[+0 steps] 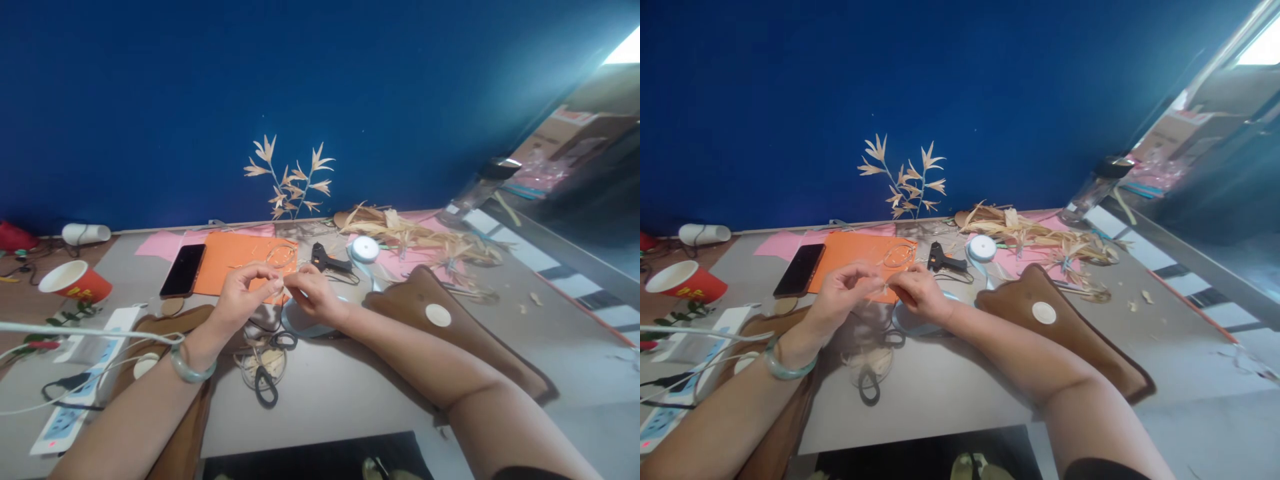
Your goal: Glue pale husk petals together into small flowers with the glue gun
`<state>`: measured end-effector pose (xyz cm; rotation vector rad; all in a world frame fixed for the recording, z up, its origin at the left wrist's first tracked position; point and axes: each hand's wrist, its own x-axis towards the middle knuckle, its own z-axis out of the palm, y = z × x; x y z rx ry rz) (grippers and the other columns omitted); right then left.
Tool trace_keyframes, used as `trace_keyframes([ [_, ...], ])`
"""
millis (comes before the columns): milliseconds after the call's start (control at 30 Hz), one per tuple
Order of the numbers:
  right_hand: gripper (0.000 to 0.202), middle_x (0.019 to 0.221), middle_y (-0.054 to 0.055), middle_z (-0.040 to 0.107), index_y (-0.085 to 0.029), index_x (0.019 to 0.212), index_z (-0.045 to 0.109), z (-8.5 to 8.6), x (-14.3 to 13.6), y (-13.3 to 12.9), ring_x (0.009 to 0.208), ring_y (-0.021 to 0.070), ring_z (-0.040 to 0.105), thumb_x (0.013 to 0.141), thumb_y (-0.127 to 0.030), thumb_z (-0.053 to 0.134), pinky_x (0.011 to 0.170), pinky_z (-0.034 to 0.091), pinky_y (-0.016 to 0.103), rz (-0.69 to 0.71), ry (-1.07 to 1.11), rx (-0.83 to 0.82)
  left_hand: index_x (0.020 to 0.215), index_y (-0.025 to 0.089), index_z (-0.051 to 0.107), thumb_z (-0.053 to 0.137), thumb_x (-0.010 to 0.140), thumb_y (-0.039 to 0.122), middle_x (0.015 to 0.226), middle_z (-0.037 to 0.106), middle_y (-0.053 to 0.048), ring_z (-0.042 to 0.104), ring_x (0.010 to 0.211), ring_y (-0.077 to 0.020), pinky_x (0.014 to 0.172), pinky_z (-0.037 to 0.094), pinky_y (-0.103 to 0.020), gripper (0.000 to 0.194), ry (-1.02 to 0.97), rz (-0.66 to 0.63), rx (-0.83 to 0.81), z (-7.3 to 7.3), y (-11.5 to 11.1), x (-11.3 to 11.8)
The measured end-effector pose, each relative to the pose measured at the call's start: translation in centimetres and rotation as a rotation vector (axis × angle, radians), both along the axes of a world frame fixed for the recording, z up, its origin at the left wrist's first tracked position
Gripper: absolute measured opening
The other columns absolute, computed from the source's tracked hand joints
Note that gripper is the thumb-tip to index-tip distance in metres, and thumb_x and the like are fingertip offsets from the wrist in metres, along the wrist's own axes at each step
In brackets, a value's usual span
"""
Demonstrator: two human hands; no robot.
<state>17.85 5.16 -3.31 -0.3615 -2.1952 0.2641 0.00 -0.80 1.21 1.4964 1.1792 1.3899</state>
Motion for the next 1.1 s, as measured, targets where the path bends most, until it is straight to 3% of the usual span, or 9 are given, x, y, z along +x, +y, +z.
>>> trace_keyframes([
  [100, 0.015, 0.08, 0.002, 0.07, -0.02, 0.098, 0.054, -0.15, 0.0, 0.05, 0.069, 0.0133, 0.061, 0.092, -0.011, 0.043, 0.077, 0.041, 0.032, 0.016, -0.027, -0.002, 0.068, 0.019, 0.069, 0.074, 0.072, 0.031, 0.077, 0.068, -0.004, 0.063, 0.081, -0.0186, 0.083, 0.048, -0.032, 0.014, -0.011, 0.034, -0.02, 0.04, -0.03, 0.12],
  [233, 0.014, 0.08, 0.003, 0.07, -0.02, 0.097, 0.054, -0.07, 0.0, 0.08, 0.07, 0.0143, 0.061, 0.093, -0.013, 0.043, 0.077, 0.041, 0.032, -0.025, -0.001, -0.008, 0.077, 0.018, 0.07, 0.073, 0.074, 0.034, 0.081, 0.07, -0.004, 0.064, 0.078, -0.017, 0.08, 0.049, -0.03, 0.016, -0.059, 0.028, -0.077, -0.21, 0.06, 0.09],
  [633, 0.014, 0.077, 0.001, 0.069, -0.02, 0.096, 0.055, 0.04, 0.07, -0.01, 0.067, 0.0134, 0.061, 0.094, -0.014, 0.043, 0.077, 0.039, 0.032, -0.085, 0.009, -0.013, 0.076, 0.017, 0.069, 0.073, 0.072, 0.029, 0.077, 0.067, -0.002, 0.06, 0.075, -0.0147, 0.078, 0.046, -0.027, 0.014, -0.074, 0.078, -0.062, -0.58, 0.13, 0.08],
  [1100, 0.011, 0.077, 0.001, 0.072, -0.02, 0.095, 0.057, 0.22, 0.11, 0.09, 0.066, 0.0132, 0.064, 0.09, -0.012, 0.052, 0.076, 0.038, 0.032, -0.121, 0.058, 0.039, 0.061, 0.016, 0.058, 0.069, 0.065, 0.022, 0.063, 0.063, 0.002, 0.056, 0.064, -0.0109, 0.067, 0.044, -0.024, 0.013, -0.307, 0.082, -0.287, 0.0, 0.36, 0.83],
])
